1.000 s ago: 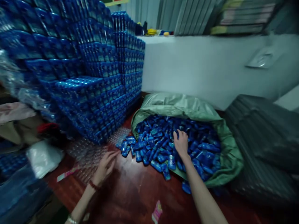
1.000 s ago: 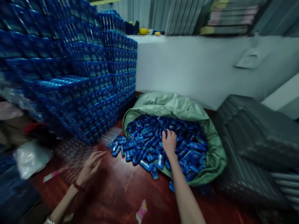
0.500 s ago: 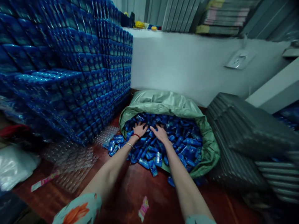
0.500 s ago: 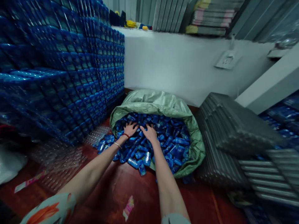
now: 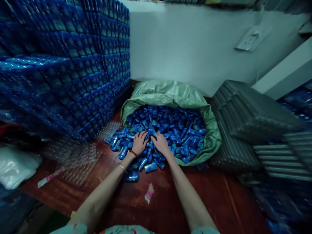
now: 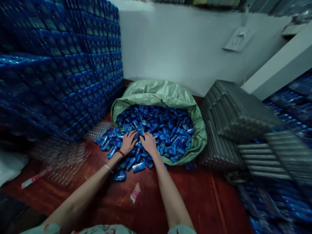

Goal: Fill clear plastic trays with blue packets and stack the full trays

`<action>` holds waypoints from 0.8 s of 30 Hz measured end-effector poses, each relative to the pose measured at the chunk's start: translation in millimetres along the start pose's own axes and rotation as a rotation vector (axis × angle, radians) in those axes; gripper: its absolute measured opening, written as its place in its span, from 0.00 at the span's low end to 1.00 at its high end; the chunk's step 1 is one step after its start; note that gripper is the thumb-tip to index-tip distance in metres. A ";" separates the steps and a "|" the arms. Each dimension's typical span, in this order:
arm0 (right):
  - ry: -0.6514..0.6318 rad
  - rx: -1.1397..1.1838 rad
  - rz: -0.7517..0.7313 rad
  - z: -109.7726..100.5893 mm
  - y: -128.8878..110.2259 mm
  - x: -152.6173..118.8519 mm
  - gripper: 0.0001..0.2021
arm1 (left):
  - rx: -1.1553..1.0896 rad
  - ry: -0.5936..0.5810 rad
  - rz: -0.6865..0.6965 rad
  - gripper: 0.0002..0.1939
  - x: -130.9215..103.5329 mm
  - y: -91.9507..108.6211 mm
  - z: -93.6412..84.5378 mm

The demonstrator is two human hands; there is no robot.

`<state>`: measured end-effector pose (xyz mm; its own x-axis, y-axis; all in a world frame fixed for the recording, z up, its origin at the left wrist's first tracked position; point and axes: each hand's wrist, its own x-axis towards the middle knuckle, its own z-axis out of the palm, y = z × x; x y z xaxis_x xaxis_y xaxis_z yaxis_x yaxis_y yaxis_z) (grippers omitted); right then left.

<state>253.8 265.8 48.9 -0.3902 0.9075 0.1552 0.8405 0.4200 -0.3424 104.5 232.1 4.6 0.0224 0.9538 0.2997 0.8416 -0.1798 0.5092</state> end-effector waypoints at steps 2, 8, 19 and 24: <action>0.023 -0.002 0.013 9.1 -6.2 -15.7 0.18 | -0.040 -0.017 0.050 0.23 -21.9 -11.1 -5.4; 0.064 -0.051 0.158 5.8 -21.2 -60.9 0.19 | -0.050 -0.072 -0.012 0.18 -80.1 -41.9 -32.4; -0.154 -0.148 -0.251 18.1 -71.5 -54.3 0.14 | -0.073 -0.072 -0.055 0.12 -93.2 -45.9 -37.2; -0.068 0.252 -0.153 3.3 -46.4 -86.1 0.12 | -0.203 0.045 0.017 0.16 -111.0 -48.1 -69.5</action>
<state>247.2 168.2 48.4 -0.5361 0.8282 0.1635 0.6534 0.5297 -0.5407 24.0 118.1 2.9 0.0078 0.9391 0.3437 0.7153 -0.2454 0.6543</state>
